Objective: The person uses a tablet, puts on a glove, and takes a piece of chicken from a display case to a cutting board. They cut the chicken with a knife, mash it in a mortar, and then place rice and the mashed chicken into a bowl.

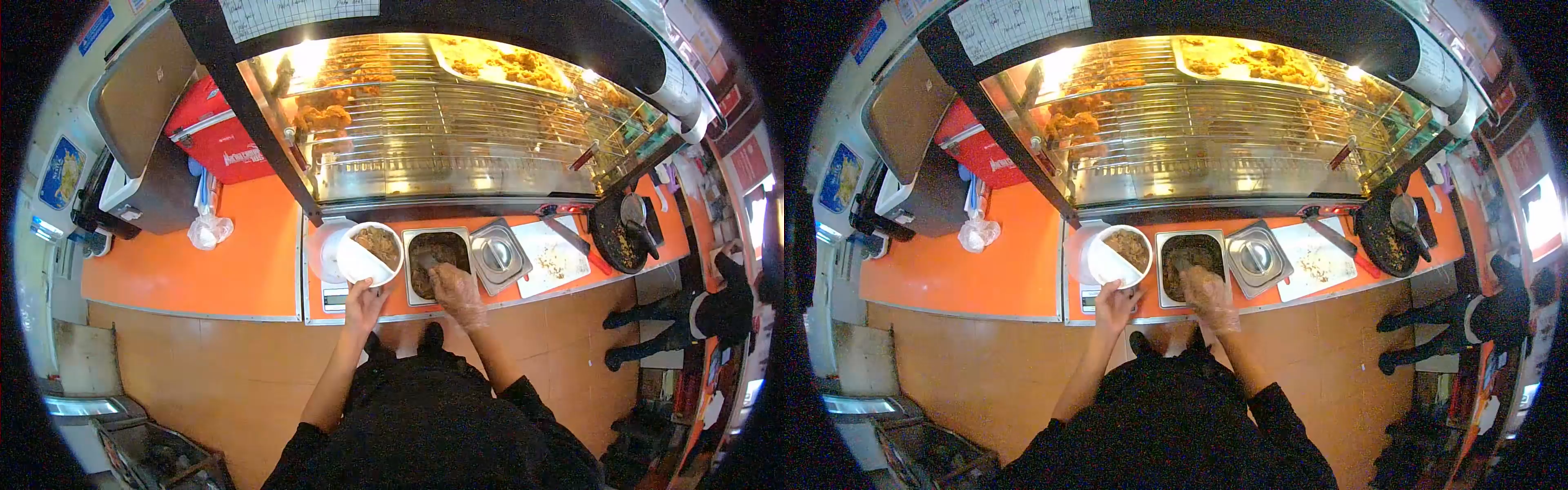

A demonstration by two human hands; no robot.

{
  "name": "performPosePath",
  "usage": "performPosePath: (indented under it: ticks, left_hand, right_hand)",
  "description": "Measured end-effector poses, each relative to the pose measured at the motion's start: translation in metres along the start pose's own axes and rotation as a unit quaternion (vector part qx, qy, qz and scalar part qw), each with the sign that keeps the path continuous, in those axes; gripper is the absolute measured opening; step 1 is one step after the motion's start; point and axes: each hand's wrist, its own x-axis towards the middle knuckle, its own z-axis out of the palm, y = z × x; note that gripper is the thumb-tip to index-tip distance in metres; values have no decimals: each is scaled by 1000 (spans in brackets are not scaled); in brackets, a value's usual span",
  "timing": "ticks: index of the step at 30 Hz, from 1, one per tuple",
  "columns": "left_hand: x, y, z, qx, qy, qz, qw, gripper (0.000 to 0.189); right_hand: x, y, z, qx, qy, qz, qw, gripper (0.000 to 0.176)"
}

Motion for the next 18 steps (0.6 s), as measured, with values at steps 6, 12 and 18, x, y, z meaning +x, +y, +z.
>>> performPosePath:
  ticks: [6,12,18]
  left_hand:
    - [3,-8,17,-16,5,-24,1000,48]
    - [6,-17,22,0,1,-15,1000,48]
    - [5,-12,18,2,-11,-31,999,51]
  right_hand:
    - [5,-2,-3,56,31,145,987,19]
    - [-6,2,18,233,34,264,935,24]
    - [-19,13,-10,426,129,447,776,26]
